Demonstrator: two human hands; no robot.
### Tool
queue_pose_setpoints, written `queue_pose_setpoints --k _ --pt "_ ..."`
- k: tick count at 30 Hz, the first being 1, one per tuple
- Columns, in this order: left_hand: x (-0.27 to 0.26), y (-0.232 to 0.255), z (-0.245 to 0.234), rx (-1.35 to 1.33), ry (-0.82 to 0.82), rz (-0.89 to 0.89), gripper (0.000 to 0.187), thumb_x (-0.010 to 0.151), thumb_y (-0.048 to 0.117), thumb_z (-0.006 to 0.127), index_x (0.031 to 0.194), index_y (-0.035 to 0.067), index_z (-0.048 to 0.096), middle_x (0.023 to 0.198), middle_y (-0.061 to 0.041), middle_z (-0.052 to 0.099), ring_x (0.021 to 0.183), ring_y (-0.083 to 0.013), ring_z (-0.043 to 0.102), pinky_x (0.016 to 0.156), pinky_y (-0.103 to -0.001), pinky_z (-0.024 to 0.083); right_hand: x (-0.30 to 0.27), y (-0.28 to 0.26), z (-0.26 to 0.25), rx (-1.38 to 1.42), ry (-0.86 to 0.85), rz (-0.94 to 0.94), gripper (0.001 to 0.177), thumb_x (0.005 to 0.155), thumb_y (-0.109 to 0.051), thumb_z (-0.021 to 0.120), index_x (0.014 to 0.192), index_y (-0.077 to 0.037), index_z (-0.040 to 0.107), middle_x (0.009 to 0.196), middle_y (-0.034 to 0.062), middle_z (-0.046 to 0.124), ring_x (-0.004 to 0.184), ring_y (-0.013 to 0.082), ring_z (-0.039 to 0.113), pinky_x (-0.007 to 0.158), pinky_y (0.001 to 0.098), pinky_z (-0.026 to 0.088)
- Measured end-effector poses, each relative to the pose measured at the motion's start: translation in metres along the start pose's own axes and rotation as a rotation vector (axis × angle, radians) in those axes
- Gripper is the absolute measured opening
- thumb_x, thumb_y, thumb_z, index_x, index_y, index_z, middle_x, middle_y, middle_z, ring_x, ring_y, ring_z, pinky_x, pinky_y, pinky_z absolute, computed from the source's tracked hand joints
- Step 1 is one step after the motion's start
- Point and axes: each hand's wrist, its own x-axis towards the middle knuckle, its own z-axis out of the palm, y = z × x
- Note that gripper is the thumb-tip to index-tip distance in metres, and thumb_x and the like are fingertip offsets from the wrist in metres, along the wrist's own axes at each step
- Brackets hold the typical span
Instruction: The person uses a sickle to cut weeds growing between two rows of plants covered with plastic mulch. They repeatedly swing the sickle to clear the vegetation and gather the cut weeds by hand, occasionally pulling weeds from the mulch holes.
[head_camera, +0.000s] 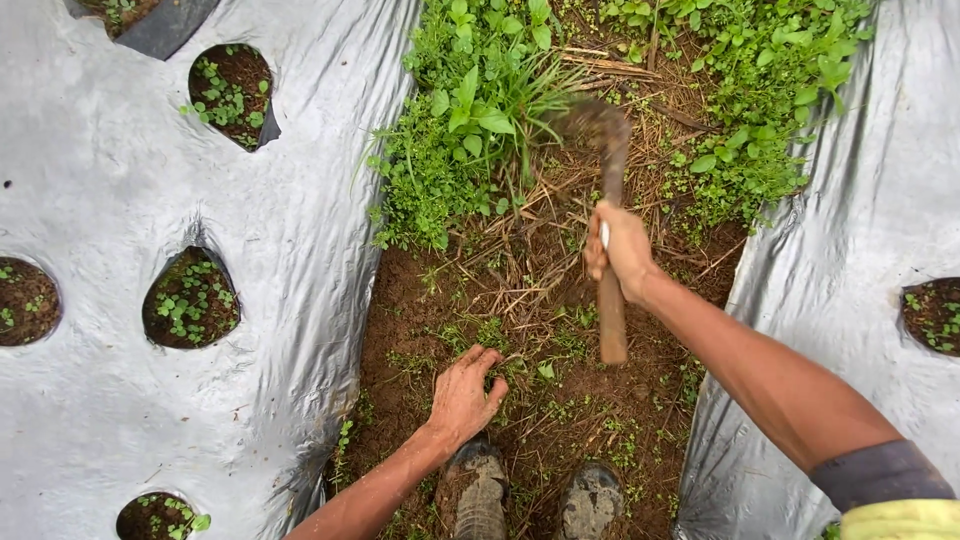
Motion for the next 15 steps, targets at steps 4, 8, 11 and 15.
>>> queue_pose_setpoints --k 4,8,11,15 --pt "0.002 -0.005 0.016 0.055 -0.060 0.006 0.034 0.092 0.023 0.058 0.125 0.014 0.063 0.142 -0.021 0.058 0.130 -0.0395 0.057 0.097 -0.060 0.051 0.046 -0.071 0.018 0.753 0.421 -0.140 0.030 0.103 -0.033 0.052 0.081 -0.014 0.054 0.062 -0.0030 0.049 0.048 0.0091 0.044 0.040 0.0269 0.039" --pt "0.002 -0.013 0.013 0.050 -0.086 -0.014 0.041 0.094 0.023 0.059 0.133 0.011 0.063 0.147 -0.024 0.053 0.138 -0.0366 0.052 0.106 -0.058 0.045 0.044 -0.036 0.020 0.364 0.219 -0.028 0.026 0.105 -0.024 0.047 0.083 -0.013 0.055 0.056 -0.0023 0.047 0.042 0.0118 0.043 0.034 0.0290 0.037" --pt "-0.007 -0.023 0.017 0.052 -0.115 -0.041 0.042 0.096 0.025 0.057 0.135 0.010 0.061 0.140 -0.014 0.063 0.144 -0.0300 0.046 0.111 -0.059 0.040 0.032 -0.001 0.021 0.286 -0.149 0.218 0.034 0.108 -0.034 0.049 0.079 -0.016 0.050 0.056 -0.0054 0.043 0.041 0.0074 0.038 0.033 0.0231 0.035" --pt "0.001 -0.022 0.012 0.019 -0.109 -0.032 0.039 0.094 0.023 0.056 0.131 0.012 0.062 0.141 -0.020 0.060 0.136 -0.0330 0.054 0.099 -0.064 0.047 0.055 -0.042 0.023 0.399 0.119 -0.005 0.031 0.106 -0.030 0.048 0.079 -0.016 0.052 0.057 -0.0053 0.045 0.043 0.0074 0.039 0.036 0.0247 0.036"
